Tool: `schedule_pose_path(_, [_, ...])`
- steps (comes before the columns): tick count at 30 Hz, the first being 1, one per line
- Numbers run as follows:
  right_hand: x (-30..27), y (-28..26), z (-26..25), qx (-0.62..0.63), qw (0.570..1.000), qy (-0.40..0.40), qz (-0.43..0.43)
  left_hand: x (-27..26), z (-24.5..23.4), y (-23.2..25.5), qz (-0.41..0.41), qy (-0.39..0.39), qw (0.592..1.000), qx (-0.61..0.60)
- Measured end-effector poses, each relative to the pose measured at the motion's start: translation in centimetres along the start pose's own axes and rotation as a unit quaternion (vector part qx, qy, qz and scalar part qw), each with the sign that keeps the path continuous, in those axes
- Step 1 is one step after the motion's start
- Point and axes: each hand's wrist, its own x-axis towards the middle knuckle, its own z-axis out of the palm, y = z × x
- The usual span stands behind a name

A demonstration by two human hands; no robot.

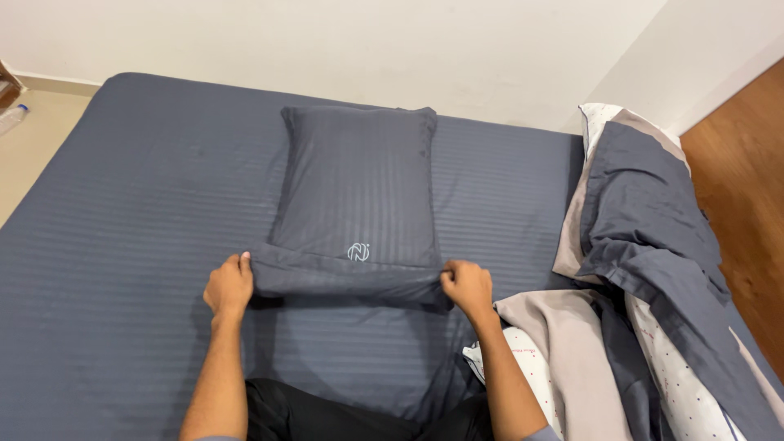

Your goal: The person inserts a pillow into a dark gray pillowcase, smoothing and adjusting the fabric to fit snugly. They then remove the pillowcase and place a light-colored pillowcase over a different pillow, tucking the edges in.

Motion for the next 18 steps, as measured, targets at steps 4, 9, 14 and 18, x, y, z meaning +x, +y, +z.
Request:
schedule_pose_path(4, [1.1, 0.1, 0.8, 0.031, 0.992, 0.119, -0.028, 0.1, 0.7, -0.2, -0.026, 0.033, 0.999, -0.024])
schedule_pose_path(9, [1.3, 0.0, 1.5, 0.0, 0.988, 0.148, -0.047, 0.2, 1.5, -0.5, -0.046, 0.041, 0.993, -0.097])
schedule_pose_path(14, [1.3, 0.9, 2.0, 0.061, 0.997, 0.044, 0.007, 0.5, 2.3, -1.2, -0.045, 0.034, 0.992, -0.11])
schedule_pose_path(18, [2.3, 1.8, 3.1, 0.164, 0.98, 0.109, -0.023, 0.3, 2.0, -0.8, -0.046, 0.045, 0.989, -0.129])
